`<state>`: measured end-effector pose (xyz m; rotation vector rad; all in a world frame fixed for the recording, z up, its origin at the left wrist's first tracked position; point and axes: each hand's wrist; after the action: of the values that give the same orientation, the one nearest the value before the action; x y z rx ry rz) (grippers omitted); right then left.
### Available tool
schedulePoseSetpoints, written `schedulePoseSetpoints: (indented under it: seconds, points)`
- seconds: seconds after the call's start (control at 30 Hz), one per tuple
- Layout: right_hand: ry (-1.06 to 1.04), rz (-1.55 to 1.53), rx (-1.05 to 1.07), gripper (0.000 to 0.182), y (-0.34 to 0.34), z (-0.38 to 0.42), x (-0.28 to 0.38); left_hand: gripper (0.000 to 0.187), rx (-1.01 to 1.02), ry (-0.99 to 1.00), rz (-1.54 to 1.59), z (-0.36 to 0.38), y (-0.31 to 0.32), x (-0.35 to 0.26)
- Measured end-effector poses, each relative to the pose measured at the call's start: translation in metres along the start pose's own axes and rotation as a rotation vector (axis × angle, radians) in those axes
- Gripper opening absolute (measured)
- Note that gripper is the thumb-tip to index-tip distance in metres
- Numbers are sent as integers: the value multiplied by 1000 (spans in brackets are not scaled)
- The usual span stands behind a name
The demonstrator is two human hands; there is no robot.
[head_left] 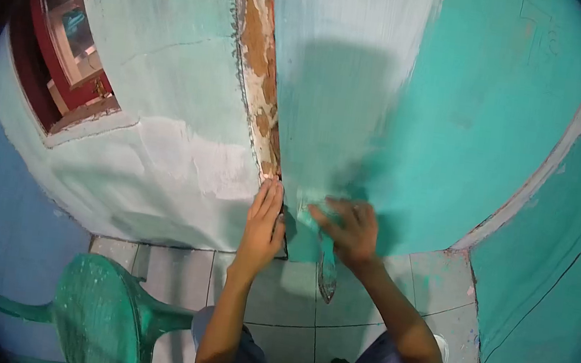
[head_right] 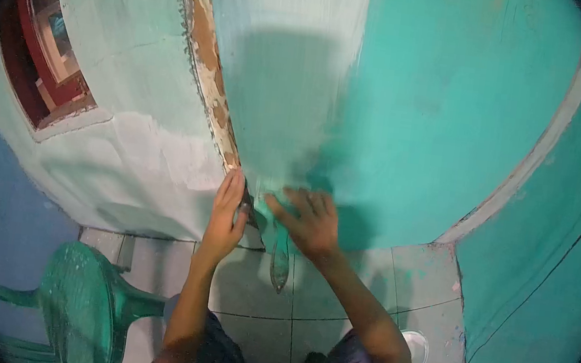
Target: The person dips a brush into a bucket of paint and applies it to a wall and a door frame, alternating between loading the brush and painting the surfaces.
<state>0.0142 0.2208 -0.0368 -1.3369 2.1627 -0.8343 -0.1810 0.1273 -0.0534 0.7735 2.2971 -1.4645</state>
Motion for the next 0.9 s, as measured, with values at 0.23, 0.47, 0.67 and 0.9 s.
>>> schedulePoseSetpoints:
  seconds: [0.23,0.47,0.67,0.9]
  points:
    - [-83,95,41,47,61,23,2,69,-7,17,-96,4,8,11]
    - [-156,-132,214,48,48,29,3,75,35,-3,-226,14,0,10]
    - [79,-46,-279,51,-3,-8,-5,77,27,-41,-211,15,5,9]
    - [-163,-195,619,47,97,88,-8,74,-22,-30,-227,14,5,3]
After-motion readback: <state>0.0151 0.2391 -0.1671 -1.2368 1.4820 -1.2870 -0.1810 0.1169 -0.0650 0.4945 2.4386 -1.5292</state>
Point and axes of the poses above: each hand's wrist, its own z-axis away from the middle knuckle, its own y-axis out of the palm, x = y × z, and after that the axes turned 15 degrees about x, right-handed
